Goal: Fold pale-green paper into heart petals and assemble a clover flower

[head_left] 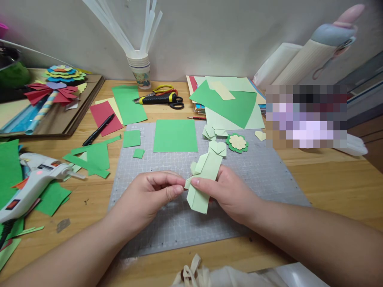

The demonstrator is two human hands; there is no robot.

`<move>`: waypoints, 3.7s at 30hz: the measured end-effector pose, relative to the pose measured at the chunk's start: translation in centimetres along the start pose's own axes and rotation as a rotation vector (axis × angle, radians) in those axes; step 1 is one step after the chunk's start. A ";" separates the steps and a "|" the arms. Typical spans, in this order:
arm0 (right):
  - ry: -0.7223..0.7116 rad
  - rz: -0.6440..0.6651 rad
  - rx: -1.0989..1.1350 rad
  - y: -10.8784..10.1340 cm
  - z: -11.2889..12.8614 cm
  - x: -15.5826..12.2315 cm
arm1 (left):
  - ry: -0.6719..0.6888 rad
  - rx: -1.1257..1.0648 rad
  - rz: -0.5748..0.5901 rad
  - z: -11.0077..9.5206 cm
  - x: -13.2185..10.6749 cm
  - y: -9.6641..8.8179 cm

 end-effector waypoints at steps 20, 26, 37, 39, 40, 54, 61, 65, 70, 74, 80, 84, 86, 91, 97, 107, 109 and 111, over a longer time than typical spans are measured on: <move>-0.034 0.026 -0.096 0.2 0.1 -0.5 | -0.081 -0.025 0.011 0.1 0.0 0.3; -0.026 0.033 -0.092 0.2 0.2 -0.5 | -0.118 -0.053 0.035 0.5 0.1 0.2; -0.063 0.035 -0.095 0.2 -0.1 -0.5 | -0.115 -0.001 -0.009 -0.3 -0.2 0.9; -0.068 0.033 -0.119 0.3 -0.1 -0.6 | -0.103 0.010 -0.025 -0.4 -0.2 1.0; -0.062 0.036 -0.131 0.4 -0.1 -0.6 | -0.091 0.011 -0.030 -0.4 -0.2 1.1; 0.115 0.226 0.208 0.6 -0.5 -0.5 | -0.045 -0.200 0.106 -0.1 -0.5 1.0; 0.047 0.225 0.129 0.6 -0.4 -0.4 | 0.017 -0.017 0.044 -0.4 -0.6 1.1; -0.023 0.213 0.003 0.5 -0.4 -0.3 | 0.013 -0.039 0.053 -0.4 -0.4 1.0; -0.003 0.186 -0.111 0.5 -0.3 -0.4 | 0.012 0.014 0.007 -0.2 -0.4 0.9; 0.008 0.148 -0.148 0.4 -0.4 -0.5 | 0.016 0.095 -0.024 -0.3 -0.5 1.0; 0.003 0.105 -0.183 0.3 -0.7 -0.5 | 0.007 0.136 -0.036 -0.2 -0.3 1.1; -0.028 0.103 -0.281 0.5 -0.5 -0.7 | 0.001 0.187 -0.050 0.1 -0.4 1.1; -0.060 0.099 -0.358 0.6 -0.4 -0.7 | 0.009 0.226 -0.078 0.1 -0.5 1.2; -0.208 0.104 -0.527 0.8 -0.6 -0.8 | 0.034 0.323 -0.132 -0.1 -0.9 1.7; -0.327 0.087 -0.660 1.0 -0.5 -1.2 | 0.125 0.413 -0.172 -0.3 -1.5 2.2; 0.016 0.147 -0.056 0.4 -0.1 -0.4 | -0.113 -0.192 0.009 0.0 -0.7 0.7; 0.031 0.149 -0.024 0.3 0.0 -0.4 | -0.174 -0.262 0.066 0.1 -0.6 0.5; 0.027 0.156 -0.015 0.3 0.0 -0.4 | -0.197 -0.281 0.082 0.2 -0.5 0.3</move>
Point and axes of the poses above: each hand's wrist, its own x-axis towards the middle knuckle, its own y-axis out of the palm, z = x × y, the point moved 2 cm from there along x, towards the middle knuckle, and after that the axes turned 1 degree about -x, right-handed, at the moved point
